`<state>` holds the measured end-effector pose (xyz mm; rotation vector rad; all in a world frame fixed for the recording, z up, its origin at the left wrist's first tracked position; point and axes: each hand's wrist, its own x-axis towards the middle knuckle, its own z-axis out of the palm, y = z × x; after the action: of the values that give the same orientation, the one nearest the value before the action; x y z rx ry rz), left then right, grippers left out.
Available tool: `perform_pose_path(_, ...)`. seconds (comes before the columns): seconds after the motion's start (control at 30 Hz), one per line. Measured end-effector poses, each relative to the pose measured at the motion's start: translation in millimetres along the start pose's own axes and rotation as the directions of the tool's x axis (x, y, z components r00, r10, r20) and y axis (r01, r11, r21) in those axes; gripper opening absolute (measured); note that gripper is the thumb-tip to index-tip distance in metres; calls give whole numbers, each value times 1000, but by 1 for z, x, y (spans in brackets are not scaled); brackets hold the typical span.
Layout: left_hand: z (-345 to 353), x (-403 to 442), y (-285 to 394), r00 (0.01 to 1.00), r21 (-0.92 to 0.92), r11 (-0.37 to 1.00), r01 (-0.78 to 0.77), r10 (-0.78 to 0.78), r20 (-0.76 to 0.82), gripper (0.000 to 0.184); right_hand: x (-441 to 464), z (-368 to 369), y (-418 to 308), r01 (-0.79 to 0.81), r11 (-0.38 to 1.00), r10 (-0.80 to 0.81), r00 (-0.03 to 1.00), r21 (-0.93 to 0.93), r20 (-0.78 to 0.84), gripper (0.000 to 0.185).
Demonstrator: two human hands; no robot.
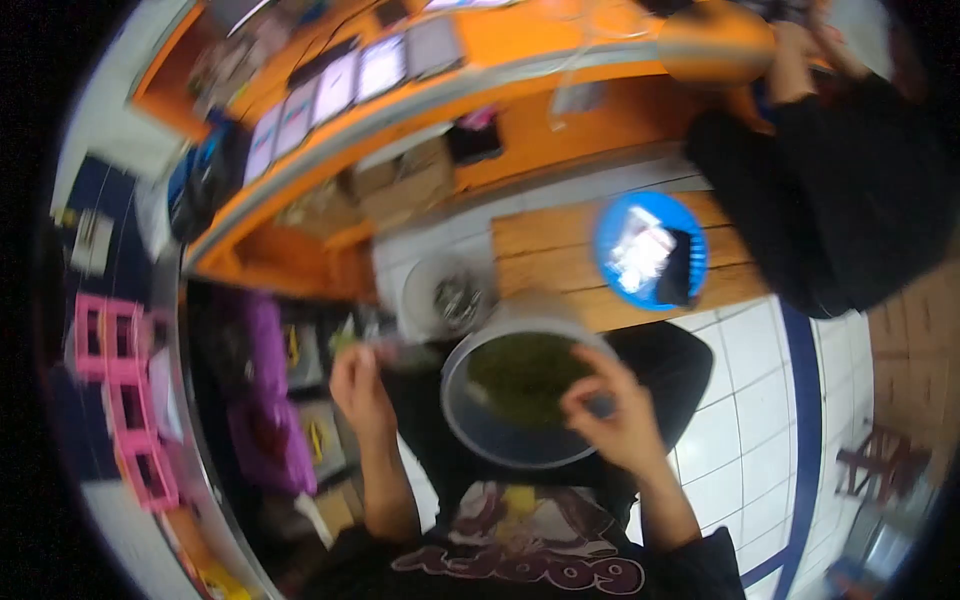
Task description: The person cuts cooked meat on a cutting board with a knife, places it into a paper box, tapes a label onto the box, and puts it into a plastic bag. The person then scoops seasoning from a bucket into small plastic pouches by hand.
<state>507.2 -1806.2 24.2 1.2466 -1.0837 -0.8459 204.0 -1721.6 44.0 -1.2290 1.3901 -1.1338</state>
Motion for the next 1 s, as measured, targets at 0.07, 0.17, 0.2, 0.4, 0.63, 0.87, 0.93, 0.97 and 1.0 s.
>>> perform_pose_path(0.07, -5, 31, -10, 988, 13, 999, -44, 46, -149, 18, -3, -14, 10, 139, 984, -145, 988, -109, -44, 67)
perform_pose_path(0.17, -12, 69, -82, 990, 262, 963, -58, 90, -109, 21, -2, -13, 12, 30, 1000, -30, 989, 3, -142, 59)
perform_pose_path(0.2, -23, 79, -127, 1000, 368, 930, 17, -10, -21, 30, 2, -15, 13, 38, 999, -39, 990, -4, -134, 59)
perform_pose_path(0.4, -36, 41, -179, 963, 676, 702, 226, -265, -47, 45, 65, -53, 61, -96, 965, 10, 944, -246, -331, 15)
perform_pose_path(0.63, -74, -38, -186, 987, 952, 275, -138, -38, 154, 35, 169, -82, 241, -319, 485, -83, 910, -814, -406, 17)
perform_pose_path(0.87, -81, -48, -182, 989, 939, 329, -104, -67, 133, 32, 169, -90, 286, -304, 311, -7, 947, -901, -322, 16)
perform_pose_path(0.93, -73, -45, -175, 985, 946, 295, -131, -70, 159, 31, 163, -91, 283, -312, 350, -61, 933, -883, -353, 17)
perform_pose_path(0.97, -69, -44, -172, 983, 962, 241, -128, -96, 155, 31, 162, -91, 277, -294, 387, -93, 931, -874, -354, 17)
perform_pose_path(1.0, -67, -43, -172, 982, 960, 239, -146, -80, 169, 31, 160, -92, 272, -303, 399, -101, 924, -866, -370, 17)
